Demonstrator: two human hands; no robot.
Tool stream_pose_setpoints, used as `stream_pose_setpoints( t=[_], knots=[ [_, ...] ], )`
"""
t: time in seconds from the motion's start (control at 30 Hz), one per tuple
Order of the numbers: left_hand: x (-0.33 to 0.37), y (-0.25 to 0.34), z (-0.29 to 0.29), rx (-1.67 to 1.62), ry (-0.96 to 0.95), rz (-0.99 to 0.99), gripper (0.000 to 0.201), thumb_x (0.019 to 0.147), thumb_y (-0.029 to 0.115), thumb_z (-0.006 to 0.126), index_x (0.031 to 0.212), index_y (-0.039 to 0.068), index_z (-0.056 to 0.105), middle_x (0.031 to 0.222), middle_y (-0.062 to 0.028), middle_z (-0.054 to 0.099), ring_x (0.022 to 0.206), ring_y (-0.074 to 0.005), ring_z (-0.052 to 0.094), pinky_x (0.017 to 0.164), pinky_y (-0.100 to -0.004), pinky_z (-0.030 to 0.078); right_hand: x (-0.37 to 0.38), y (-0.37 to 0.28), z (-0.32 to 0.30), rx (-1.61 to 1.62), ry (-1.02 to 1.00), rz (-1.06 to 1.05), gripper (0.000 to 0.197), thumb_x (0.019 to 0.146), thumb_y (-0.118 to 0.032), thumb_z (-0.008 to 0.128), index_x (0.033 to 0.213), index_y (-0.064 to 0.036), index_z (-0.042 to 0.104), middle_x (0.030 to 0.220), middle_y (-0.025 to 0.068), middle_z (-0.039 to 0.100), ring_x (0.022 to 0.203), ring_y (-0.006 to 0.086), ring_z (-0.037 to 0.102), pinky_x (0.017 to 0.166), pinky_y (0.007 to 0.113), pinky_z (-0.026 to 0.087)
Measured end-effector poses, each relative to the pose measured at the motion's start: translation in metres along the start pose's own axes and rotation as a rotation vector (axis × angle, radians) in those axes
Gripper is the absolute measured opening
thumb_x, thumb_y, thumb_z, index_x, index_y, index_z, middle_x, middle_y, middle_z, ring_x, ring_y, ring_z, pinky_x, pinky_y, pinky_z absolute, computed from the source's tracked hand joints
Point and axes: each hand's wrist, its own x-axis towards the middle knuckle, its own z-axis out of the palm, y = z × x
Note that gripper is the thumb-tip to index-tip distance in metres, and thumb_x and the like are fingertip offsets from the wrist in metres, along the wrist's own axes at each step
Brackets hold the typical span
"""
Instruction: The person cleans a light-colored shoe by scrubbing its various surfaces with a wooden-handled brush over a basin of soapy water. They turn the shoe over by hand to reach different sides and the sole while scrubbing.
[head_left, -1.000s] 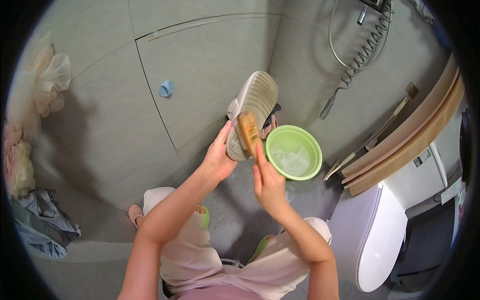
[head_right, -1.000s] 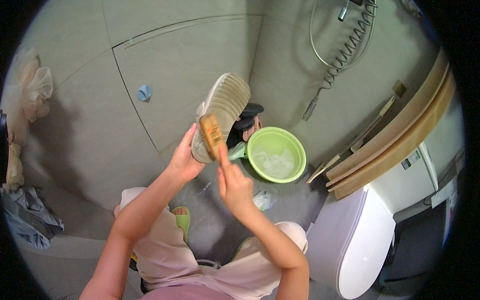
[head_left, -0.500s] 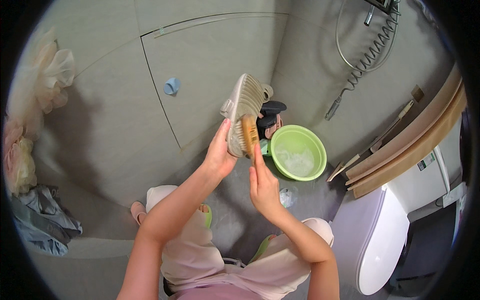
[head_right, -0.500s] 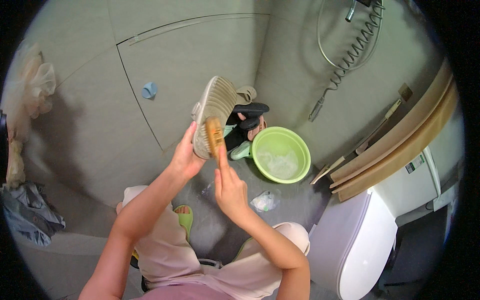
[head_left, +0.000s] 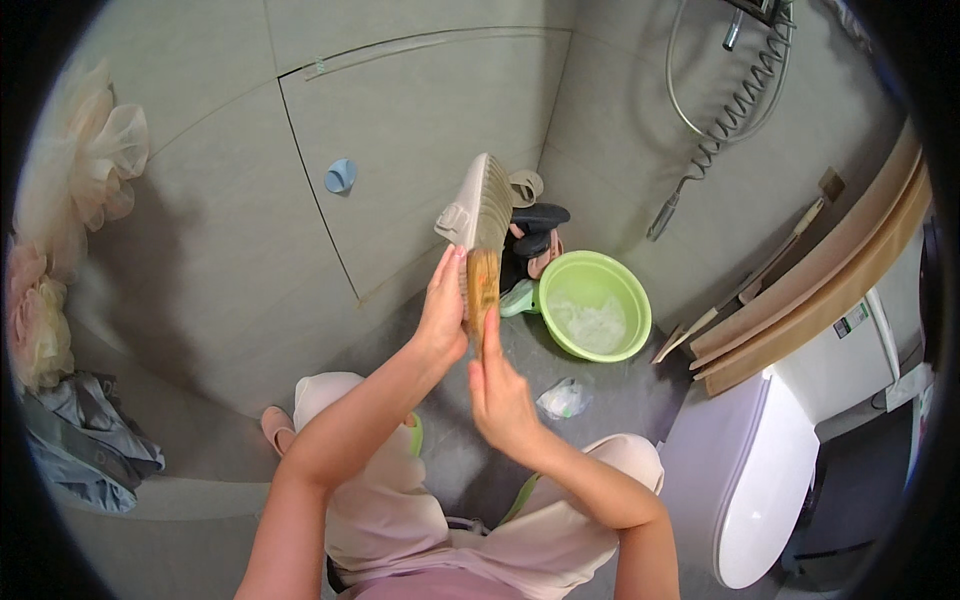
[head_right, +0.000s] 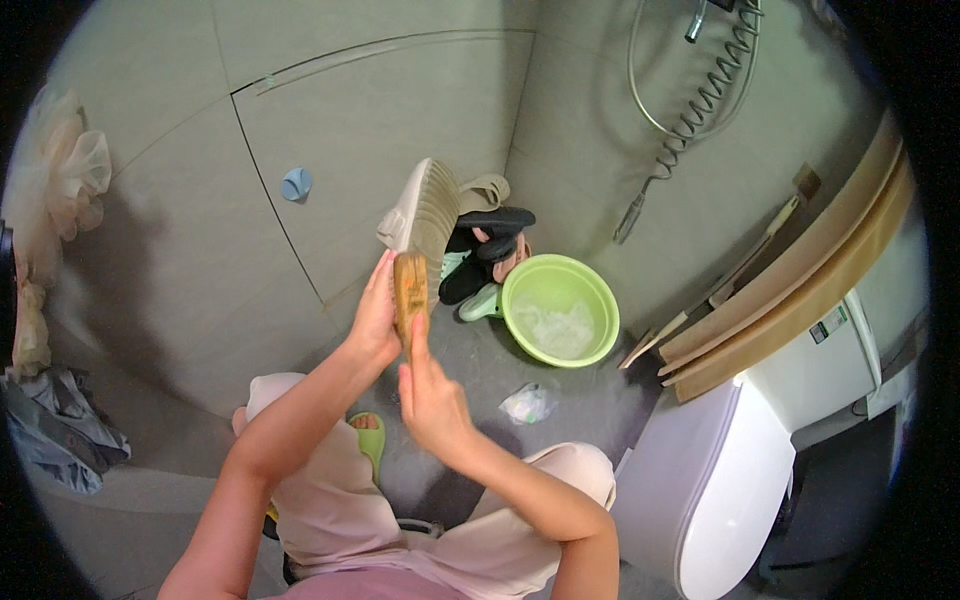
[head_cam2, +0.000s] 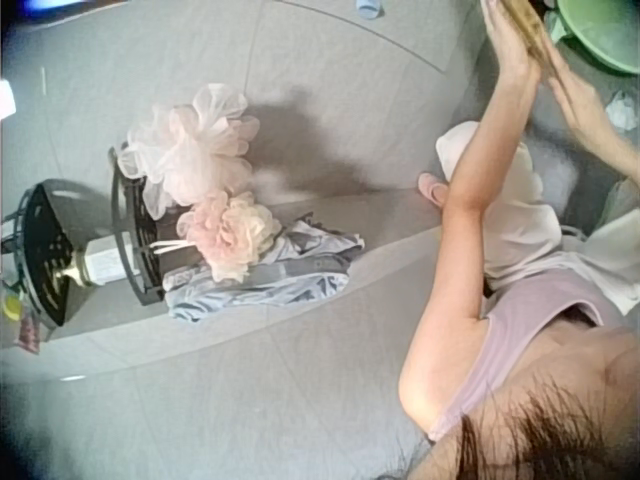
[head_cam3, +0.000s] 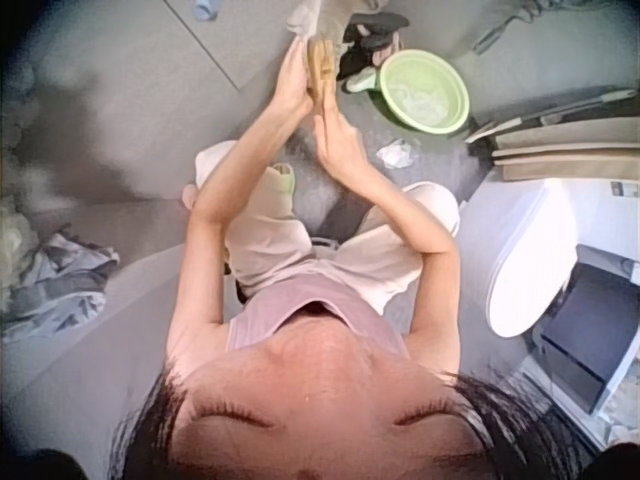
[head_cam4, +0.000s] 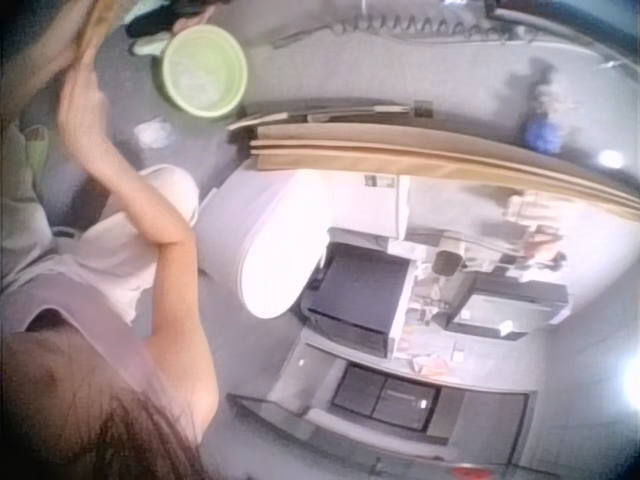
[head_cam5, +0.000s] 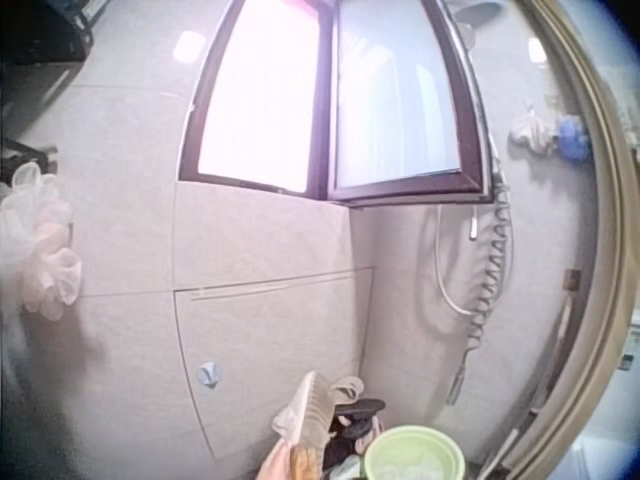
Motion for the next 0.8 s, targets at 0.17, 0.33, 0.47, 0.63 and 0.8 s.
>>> stream_pose_setpoints(
  t=[0.17, 0.33, 0.47, 0.63, 0.8],
  knots=[
    [-0.007, -0.008, 0.008, 0.026, -0.048, 0.077, 0.043, 0.105, 0.031, 0.046, 0.142, 0.008, 0.043, 0.130, -0.0041, 0.056, 0.117, -0.0159, 0.055, 0.100, -0.0357, 0.046, 0.009, 0.005, -0.010, 0.033, 0.077, 0.038, 0.070, 0.099, -0.007, 0.045, 0.156, -0.0009, 0.005, 0.134, 0.0363, 0.050, 0.109, 0.0493, 0.060, 0.086, 0.042, 0.051],
    [0.013, -0.017, -0.021, 0.153, -0.041, 0.124, 0.052, 0.104, 0.031, 0.049, 0.147, 0.005, 0.037, 0.140, -0.0053, 0.051, 0.127, -0.0165, 0.049, 0.108, -0.0341, 0.039, 0.010, 0.003, -0.006, 0.060, 0.030, 0.148, 0.070, 0.100, -0.009, 0.045, 0.157, -0.0056, 0.005, 0.119, 0.0372, 0.057, 0.094, 0.0497, 0.064, 0.079, 0.045, 0.051],
    [-0.005, -0.018, 0.000, 0.165, -0.088, 0.104, 0.064, 0.102, 0.035, 0.053, 0.152, 0.000, 0.031, 0.152, -0.0118, 0.040, 0.139, -0.0194, 0.037, 0.115, -0.0350, 0.027, 0.010, 0.009, -0.013, 0.076, 0.145, 0.107, 0.068, 0.101, -0.011, 0.042, 0.157, -0.0044, 0.003, 0.105, 0.0344, 0.061, 0.085, 0.0469, 0.065, 0.072, 0.043, 0.050],
    [0.003, -0.011, -0.008, 0.177, -0.110, 0.102, 0.067, 0.102, 0.036, 0.054, 0.152, -0.001, 0.030, 0.153, -0.0112, 0.039, 0.141, -0.0194, 0.034, 0.116, -0.0340, 0.024, 0.013, 0.015, -0.009, -0.011, 0.192, -0.071, 0.068, 0.101, -0.010, 0.041, 0.157, -0.0034, 0.001, 0.103, 0.0326, 0.062, 0.076, 0.0443, 0.064, 0.067, 0.042, 0.049],
    [-0.001, -0.018, -0.006, 0.143, -0.133, 0.085, 0.068, 0.102, 0.037, 0.054, 0.151, -0.002, 0.030, 0.152, -0.0116, 0.040, 0.141, -0.0192, 0.034, 0.116, -0.0342, 0.023, -0.010, 0.010, 0.009, 0.081, 0.116, 0.048, 0.073, 0.101, -0.012, 0.042, 0.156, -0.0024, -0.005, 0.095, 0.0318, 0.062, 0.063, 0.0423, 0.061, 0.059, 0.044, 0.049]
  ],
)
